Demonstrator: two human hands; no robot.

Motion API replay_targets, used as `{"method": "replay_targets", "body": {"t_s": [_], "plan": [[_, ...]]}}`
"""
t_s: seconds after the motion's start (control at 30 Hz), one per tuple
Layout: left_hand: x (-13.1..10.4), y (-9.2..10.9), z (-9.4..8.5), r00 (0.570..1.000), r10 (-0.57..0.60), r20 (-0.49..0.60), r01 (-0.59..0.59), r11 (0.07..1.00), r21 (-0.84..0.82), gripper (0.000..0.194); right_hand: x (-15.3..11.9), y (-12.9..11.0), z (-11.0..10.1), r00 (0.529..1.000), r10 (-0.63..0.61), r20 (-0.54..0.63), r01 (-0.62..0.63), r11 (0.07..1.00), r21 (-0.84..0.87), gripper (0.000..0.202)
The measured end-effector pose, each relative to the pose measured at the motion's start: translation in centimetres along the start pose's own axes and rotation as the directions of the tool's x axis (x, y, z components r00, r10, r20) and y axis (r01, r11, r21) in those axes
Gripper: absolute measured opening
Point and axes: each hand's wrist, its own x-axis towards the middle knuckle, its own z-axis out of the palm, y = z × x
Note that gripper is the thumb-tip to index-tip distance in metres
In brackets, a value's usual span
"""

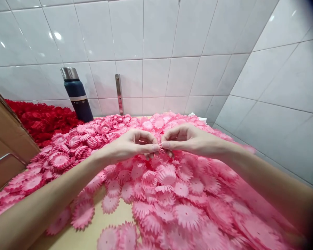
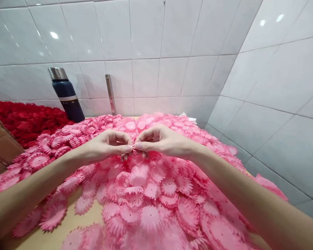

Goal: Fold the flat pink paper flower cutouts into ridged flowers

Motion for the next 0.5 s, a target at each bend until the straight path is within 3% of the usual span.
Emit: {"method": "replay_targets", "body": {"t_s": [0.23,0.5], "plan": [[-0.05,0.26,0.17,0.998,-0.058,0.033,0.062,0.988,-0.141,0.015,-0.34,-0.26,-0.19,1.000,0.013,-0.011,-0.014,1.000,-0.021,0.020],[-0.10,0.35,0.13,0.998,-0.044,0.042,0.048,0.995,-0.089,0.018,-0.30,-0.79,0.11,0.999,0.013,-0.030,-0.016,0.994,-0.112,0.021]]}}
